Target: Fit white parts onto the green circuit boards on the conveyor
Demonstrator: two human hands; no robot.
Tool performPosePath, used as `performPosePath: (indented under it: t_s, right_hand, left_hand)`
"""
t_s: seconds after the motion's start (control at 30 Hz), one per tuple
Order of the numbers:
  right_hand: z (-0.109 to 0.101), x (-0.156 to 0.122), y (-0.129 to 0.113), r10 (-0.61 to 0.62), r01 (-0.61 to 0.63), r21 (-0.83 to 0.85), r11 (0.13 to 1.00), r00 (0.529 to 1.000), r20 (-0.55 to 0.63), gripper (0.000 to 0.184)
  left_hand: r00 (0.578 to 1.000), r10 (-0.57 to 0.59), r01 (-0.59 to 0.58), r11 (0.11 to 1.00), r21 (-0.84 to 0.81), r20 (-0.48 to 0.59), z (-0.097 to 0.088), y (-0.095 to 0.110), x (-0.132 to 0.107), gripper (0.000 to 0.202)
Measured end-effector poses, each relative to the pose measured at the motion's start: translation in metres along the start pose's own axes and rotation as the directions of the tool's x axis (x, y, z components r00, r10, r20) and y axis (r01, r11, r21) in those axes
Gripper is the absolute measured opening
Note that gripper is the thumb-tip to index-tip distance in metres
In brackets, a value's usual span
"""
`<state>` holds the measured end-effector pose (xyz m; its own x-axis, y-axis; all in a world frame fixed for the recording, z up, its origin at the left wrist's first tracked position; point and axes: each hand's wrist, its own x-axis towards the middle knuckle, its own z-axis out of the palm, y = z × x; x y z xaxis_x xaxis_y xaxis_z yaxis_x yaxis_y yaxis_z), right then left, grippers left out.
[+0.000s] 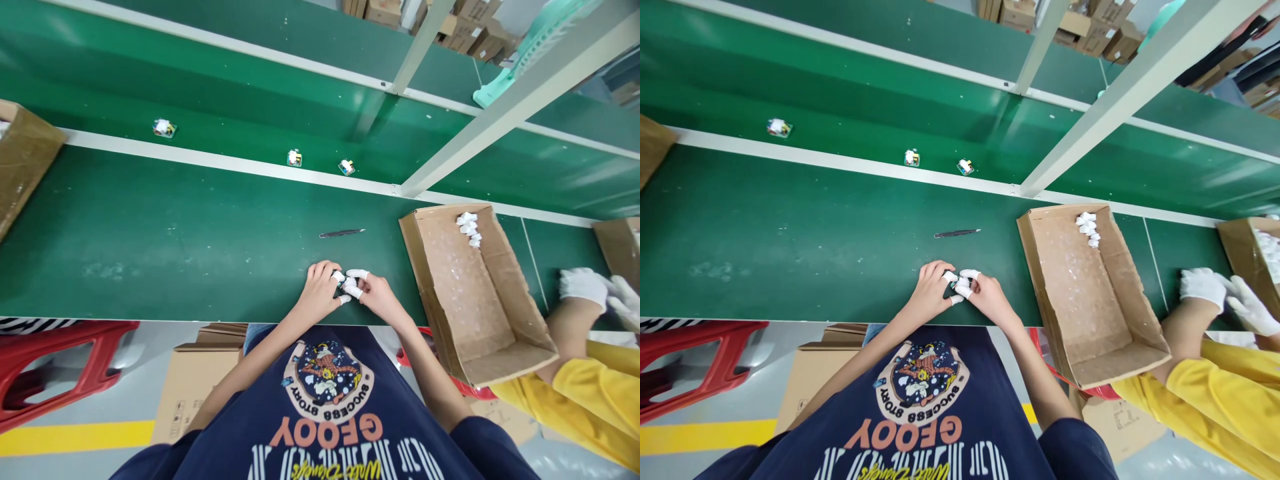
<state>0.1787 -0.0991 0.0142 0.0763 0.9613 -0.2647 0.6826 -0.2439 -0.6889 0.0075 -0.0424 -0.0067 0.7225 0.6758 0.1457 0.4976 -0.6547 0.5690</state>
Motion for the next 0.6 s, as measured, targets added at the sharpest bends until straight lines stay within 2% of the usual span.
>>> performPosePath:
  t_s: [0.17,0.3,0.4,0.5,0.57,0.6]
  right_hand:
    - [-0.003,0.006,0.006,0.067,-0.073,0.122,0.99,0.996,0.056,0.035]
    - [-0.002,0.011,0.012,0.109,-0.159,0.329,0.931,0.98,0.165,0.037]
    - [0.0,0.014,0.017,0.149,-0.195,0.36,0.912,0.977,0.153,0.04]
    - [-0.003,0.012,0.02,0.112,-0.17,0.391,0.905,0.98,0.166,0.046]
    - [-0.009,0.008,0.021,0.031,-0.105,0.386,0.916,0.981,0.193,0.049]
    - [-0.012,0.006,0.021,-0.013,-0.049,0.33,0.943,0.983,0.185,0.049]
  left_hand:
    - [1.0,0.002,-0.002,1.0,0.005,-0.005,-0.001,0.0,0.0,0.028]
    - [1.0,0.004,-0.004,1.0,0.001,-0.015,0.0,0.001,0.0,0.03]
    - [1.0,-0.005,0.005,1.0,0.007,-0.022,0.0,0.002,0.0,0.029]
    - [0.999,-0.036,0.036,0.999,0.005,-0.021,-0.002,0.003,0.0,0.031]
    - [0.999,-0.042,0.042,0.999,-0.002,-0.012,-0.003,0.002,0.0,0.035]
    - [0.999,-0.041,0.041,0.999,-0.007,-0.005,-0.005,0.002,0.0,0.036]
